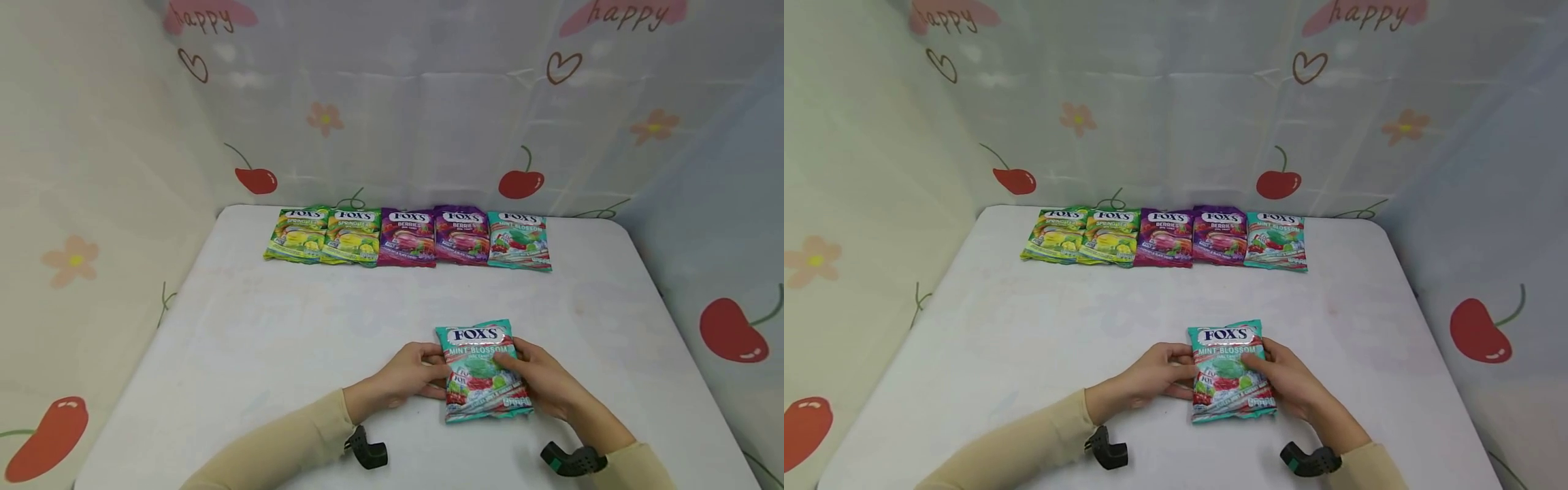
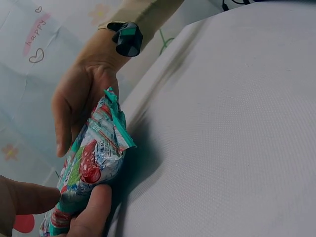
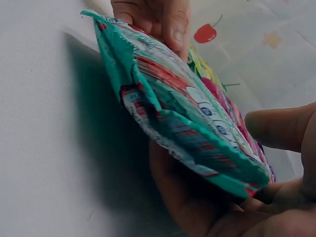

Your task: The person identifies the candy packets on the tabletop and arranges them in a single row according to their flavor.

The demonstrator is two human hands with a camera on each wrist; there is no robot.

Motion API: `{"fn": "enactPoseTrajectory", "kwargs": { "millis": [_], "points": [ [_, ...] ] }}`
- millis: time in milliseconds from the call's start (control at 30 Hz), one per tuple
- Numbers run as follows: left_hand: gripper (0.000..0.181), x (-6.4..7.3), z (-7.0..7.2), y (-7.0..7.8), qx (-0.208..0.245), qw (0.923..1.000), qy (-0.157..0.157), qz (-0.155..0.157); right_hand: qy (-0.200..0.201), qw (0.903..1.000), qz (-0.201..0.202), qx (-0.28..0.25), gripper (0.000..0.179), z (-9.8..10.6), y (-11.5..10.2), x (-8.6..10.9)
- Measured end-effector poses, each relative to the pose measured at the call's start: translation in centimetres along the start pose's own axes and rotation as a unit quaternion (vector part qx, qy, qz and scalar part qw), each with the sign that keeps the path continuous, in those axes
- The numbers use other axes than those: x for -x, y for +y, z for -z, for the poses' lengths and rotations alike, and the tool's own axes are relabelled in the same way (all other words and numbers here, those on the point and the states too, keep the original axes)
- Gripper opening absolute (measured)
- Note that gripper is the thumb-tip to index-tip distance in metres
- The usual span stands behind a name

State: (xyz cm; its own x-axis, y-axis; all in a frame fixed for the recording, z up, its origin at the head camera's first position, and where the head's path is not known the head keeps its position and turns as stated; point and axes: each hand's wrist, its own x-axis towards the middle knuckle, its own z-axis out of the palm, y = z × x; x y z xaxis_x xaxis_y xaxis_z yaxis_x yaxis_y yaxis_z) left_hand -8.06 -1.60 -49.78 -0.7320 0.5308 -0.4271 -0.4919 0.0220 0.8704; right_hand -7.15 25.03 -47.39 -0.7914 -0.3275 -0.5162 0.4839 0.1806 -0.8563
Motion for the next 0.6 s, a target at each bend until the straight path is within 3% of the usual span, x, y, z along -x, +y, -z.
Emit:
{"fn": "enactPoseTrajectory", "kwargs": {
  "millis": [300,600],
  "points": [
    [0.040,-0.7,-0.1,0.2,0.009,0.9996,0.024,-0.015,0.021,0.9997,0.005,0.015,0.080,-0.3,0.2,-0.5],
    [0.046,-3.3,0.3,0.9,0.036,0.9989,0.021,-0.019,0.056,0.9979,0.017,0.029,0.087,0.8,-0.5,-0.9]
  ]
}}
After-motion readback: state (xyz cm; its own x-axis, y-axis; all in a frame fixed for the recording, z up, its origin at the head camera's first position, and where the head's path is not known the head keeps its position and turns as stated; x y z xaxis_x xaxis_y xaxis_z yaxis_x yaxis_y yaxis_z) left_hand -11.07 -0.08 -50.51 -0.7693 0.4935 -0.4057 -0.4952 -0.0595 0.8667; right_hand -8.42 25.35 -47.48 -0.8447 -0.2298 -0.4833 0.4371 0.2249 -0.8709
